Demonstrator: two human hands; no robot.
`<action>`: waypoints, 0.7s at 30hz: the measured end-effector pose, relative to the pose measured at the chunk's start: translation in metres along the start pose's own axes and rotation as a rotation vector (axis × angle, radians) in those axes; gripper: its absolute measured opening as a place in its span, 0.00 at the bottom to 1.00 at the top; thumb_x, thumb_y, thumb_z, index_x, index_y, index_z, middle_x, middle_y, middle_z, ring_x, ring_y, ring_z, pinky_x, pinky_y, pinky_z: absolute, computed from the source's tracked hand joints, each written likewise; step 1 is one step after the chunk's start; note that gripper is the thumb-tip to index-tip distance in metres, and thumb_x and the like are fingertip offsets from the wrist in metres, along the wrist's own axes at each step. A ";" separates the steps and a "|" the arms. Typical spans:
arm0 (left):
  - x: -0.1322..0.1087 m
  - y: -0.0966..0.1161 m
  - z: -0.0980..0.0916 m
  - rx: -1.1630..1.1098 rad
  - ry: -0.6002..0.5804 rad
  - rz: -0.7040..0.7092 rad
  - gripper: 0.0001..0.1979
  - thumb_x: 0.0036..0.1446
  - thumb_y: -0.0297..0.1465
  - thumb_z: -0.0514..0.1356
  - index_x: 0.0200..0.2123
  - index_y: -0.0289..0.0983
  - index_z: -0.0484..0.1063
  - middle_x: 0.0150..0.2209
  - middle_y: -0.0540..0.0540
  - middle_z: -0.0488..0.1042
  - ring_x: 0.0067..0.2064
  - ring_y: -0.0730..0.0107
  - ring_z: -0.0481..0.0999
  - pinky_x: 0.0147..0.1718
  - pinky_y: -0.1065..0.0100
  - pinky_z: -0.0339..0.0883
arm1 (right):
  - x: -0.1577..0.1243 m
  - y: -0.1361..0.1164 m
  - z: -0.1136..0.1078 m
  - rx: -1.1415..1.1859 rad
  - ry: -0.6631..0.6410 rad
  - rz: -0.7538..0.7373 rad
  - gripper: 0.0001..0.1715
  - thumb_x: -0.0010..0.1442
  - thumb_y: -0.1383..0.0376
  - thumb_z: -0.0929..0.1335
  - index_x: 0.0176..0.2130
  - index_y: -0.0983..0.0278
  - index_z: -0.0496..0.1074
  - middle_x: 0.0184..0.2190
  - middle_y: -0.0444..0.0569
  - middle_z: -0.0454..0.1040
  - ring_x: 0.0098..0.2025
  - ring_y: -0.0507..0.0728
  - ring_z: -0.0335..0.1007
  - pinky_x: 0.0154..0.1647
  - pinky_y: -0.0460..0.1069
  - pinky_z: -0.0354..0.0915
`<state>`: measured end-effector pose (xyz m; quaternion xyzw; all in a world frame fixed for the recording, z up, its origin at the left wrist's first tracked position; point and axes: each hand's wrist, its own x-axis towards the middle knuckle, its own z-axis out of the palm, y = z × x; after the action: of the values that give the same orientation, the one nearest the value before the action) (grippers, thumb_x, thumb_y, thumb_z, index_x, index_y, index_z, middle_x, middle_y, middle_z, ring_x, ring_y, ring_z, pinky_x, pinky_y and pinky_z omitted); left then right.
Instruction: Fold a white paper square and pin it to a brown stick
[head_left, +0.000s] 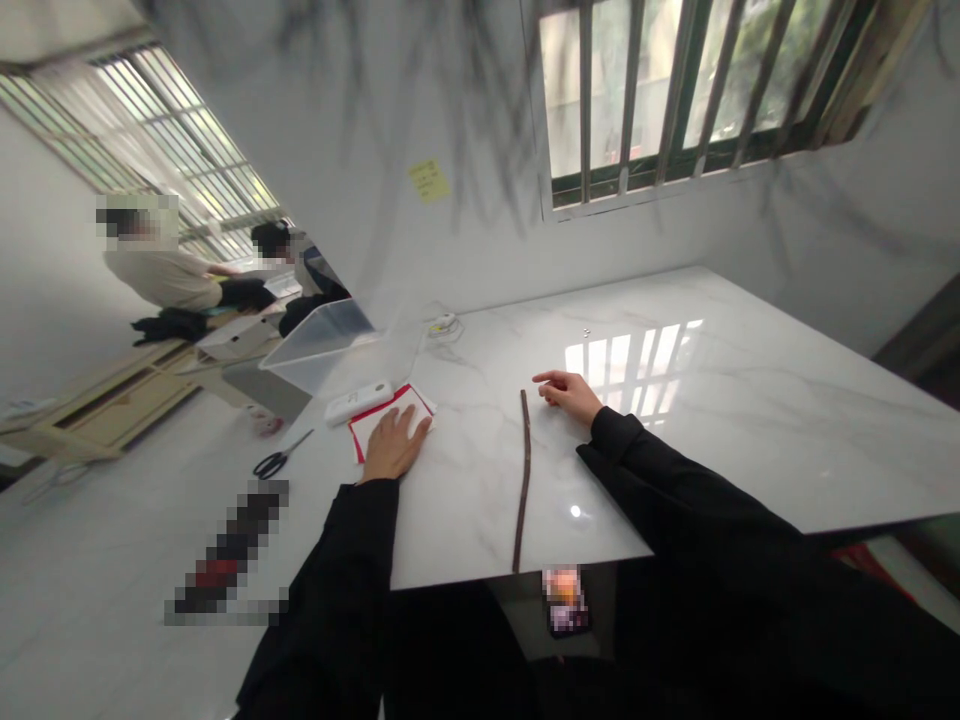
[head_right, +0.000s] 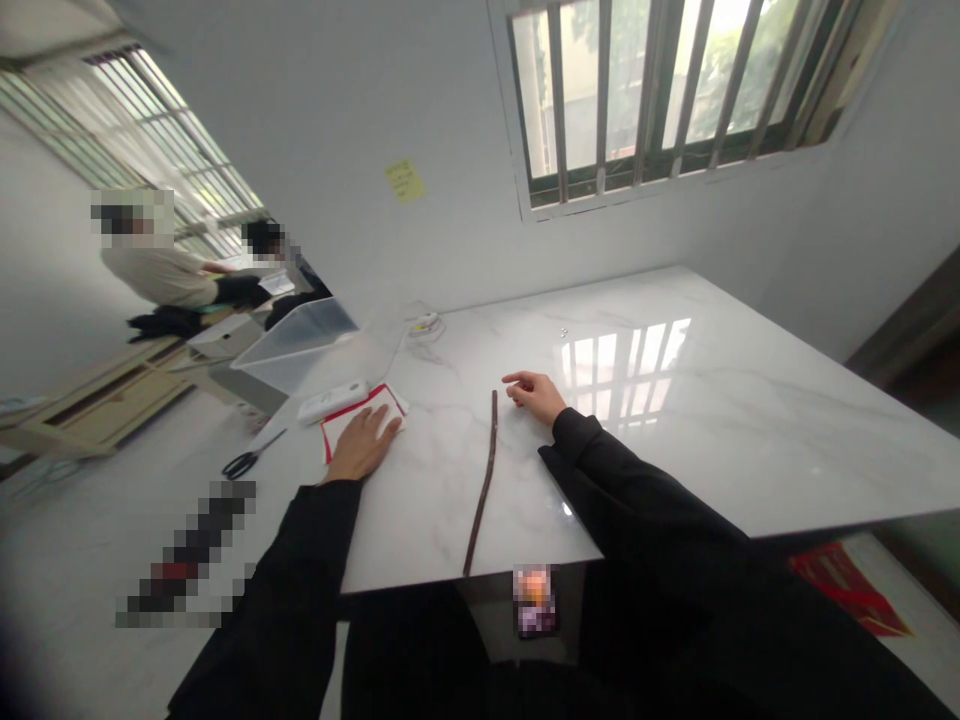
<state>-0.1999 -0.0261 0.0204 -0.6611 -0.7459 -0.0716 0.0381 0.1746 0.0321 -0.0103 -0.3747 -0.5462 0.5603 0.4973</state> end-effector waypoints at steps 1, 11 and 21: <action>0.002 -0.001 0.001 0.014 -0.012 0.001 0.35 0.70 0.49 0.45 0.70 0.33 0.61 0.72 0.28 0.58 0.74 0.44 0.55 0.69 0.47 0.50 | 0.000 0.000 0.000 -0.007 -0.002 -0.003 0.23 0.48 0.59 0.73 0.44 0.65 0.79 0.25 0.42 0.73 0.26 0.50 0.66 0.33 0.50 0.67; 0.024 -0.008 0.006 0.002 -0.008 -0.027 0.35 0.70 0.49 0.44 0.71 0.35 0.60 0.73 0.28 0.55 0.73 0.40 0.55 0.67 0.43 0.51 | -0.001 -0.001 -0.003 -0.048 -0.009 -0.016 0.22 0.49 0.58 0.73 0.43 0.65 0.80 0.25 0.41 0.72 0.26 0.51 0.65 0.34 0.50 0.67; 0.016 0.089 -0.048 -0.234 0.496 0.105 0.14 0.66 0.38 0.54 0.31 0.39 0.72 0.37 0.39 0.74 0.46 0.54 0.71 0.51 0.59 0.61 | -0.003 -0.006 -0.004 -0.047 0.000 0.004 0.22 0.50 0.55 0.74 0.42 0.65 0.79 0.27 0.44 0.74 0.28 0.51 0.66 0.34 0.49 0.66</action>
<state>-0.1156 -0.0076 0.0756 -0.6610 -0.6651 -0.3150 0.1466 0.1805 0.0296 -0.0050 -0.3874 -0.5586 0.5482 0.4872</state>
